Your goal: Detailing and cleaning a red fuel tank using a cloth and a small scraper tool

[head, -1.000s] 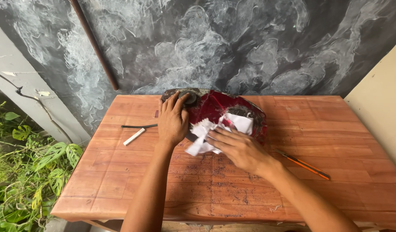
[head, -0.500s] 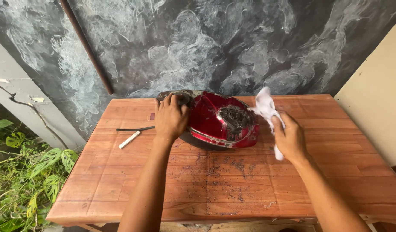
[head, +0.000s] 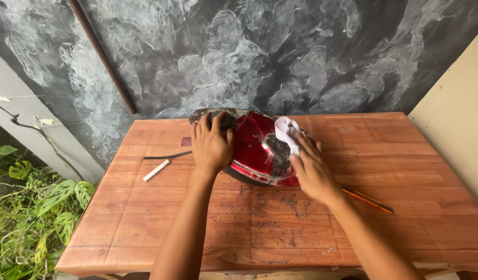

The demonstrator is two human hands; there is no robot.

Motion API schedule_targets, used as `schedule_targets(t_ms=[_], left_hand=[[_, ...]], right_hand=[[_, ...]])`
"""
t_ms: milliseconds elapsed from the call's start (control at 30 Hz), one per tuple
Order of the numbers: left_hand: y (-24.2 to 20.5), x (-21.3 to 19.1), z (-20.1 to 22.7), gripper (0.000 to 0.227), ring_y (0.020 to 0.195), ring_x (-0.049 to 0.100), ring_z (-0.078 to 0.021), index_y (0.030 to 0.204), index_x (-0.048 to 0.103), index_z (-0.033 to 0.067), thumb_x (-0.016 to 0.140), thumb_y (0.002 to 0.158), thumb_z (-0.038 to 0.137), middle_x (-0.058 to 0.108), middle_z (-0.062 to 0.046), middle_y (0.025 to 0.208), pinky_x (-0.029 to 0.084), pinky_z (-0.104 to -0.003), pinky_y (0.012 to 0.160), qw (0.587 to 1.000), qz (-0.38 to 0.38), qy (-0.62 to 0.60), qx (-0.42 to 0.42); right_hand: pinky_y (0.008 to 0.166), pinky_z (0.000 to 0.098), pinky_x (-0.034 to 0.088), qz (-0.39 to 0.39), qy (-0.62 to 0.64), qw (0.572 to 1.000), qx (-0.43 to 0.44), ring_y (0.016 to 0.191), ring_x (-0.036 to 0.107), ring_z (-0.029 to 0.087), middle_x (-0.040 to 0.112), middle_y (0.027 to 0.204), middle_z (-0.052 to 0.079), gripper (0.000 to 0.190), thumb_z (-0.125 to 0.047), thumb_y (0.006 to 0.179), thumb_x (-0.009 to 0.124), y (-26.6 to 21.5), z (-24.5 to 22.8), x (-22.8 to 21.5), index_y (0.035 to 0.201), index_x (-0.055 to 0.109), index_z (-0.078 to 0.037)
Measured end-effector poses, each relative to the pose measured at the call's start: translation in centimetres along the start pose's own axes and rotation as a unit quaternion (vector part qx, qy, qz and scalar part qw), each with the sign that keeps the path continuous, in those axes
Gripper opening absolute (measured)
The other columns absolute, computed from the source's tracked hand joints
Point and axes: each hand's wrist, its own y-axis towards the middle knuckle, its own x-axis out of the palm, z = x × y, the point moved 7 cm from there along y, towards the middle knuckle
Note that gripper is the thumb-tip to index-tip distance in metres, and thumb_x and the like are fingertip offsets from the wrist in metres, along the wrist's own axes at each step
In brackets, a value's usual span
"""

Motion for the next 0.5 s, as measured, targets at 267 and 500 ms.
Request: schedule_targets(t_ms=[267,500], left_hand=[[1.6,1.7,-0.3,0.052,0.144,0.041,-0.0311,0.142,0.046,0.0313,0.054,0.093,0.047,0.044,-0.009,0.149,0.017,-0.046,0.125,1.000,-0.017,0.012,-0.008],[1.4,1.2,-0.5,0.053,0.145,0.038,-0.0309,0.146,0.044,0.0343,0.051,0.095,0.048,0.042,-0.009,0.152,0.016,-0.047,0.125,0.999,-0.034,0.007,0.007]], right_hand=[[0.123,0.0528,0.009,0.068,-0.105,0.982,-0.140,0.149,0.024,0.040,0.030,0.162,0.026,0.054,-0.028,0.108,0.035,-2.4,-0.6,3.1,0.156,0.035,-0.002],[0.114,0.0459,0.043,0.127,0.023,0.919,-0.373,0.126,0.062,0.029,0.071,0.129,0.009,0.028,-0.003,0.092,0.061,-6.4,1.0,3.6,0.112,0.078,-0.013]])
